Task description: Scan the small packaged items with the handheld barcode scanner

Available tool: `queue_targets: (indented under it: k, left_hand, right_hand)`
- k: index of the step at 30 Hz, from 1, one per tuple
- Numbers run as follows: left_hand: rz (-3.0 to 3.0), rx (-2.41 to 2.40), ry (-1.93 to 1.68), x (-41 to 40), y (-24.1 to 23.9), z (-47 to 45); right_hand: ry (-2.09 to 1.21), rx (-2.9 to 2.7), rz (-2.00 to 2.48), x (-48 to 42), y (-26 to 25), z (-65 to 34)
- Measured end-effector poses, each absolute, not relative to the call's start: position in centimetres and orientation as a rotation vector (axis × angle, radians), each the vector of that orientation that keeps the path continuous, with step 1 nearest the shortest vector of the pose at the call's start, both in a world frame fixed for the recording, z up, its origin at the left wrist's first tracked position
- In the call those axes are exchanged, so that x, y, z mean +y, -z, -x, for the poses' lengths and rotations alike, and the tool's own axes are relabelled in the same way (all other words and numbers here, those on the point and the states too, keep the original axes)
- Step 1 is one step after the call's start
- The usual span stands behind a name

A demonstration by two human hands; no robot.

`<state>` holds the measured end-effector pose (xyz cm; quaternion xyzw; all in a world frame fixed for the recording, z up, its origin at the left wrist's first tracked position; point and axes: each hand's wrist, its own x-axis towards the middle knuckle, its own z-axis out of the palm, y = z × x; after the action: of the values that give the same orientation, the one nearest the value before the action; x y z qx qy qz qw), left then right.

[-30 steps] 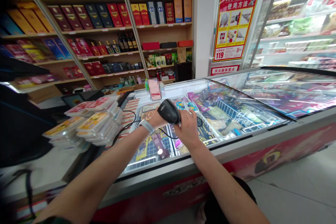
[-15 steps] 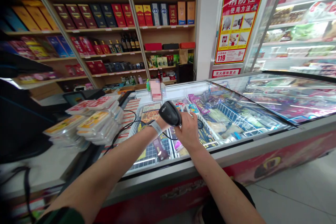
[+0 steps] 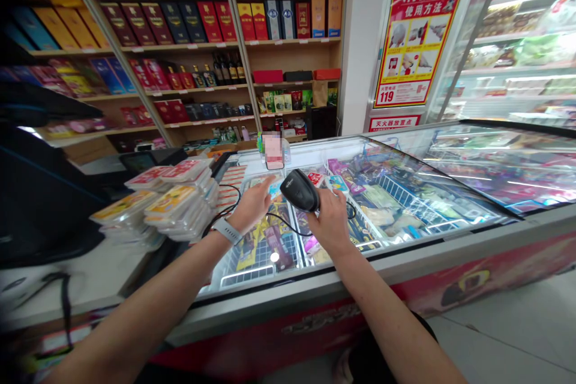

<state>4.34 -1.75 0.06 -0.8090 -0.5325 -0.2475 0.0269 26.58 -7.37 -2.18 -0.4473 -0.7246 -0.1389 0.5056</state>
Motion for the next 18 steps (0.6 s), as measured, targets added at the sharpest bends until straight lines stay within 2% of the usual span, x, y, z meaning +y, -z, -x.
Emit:
queue_targets:
  k: [7, 18]
  left_hand:
    - [2.408, -1.905, 0.959, -0.6, 1.3, -1.8]
    - [2.402, -1.998, 1.276, -0.6, 2.0, -1.9]
  right_hand:
    - [0.331, -1.767, 1.076, -7.3, 2.2, -26.5]
    - [0.300, -1.794, 1.115, -7.7, 1.8, -26.2]
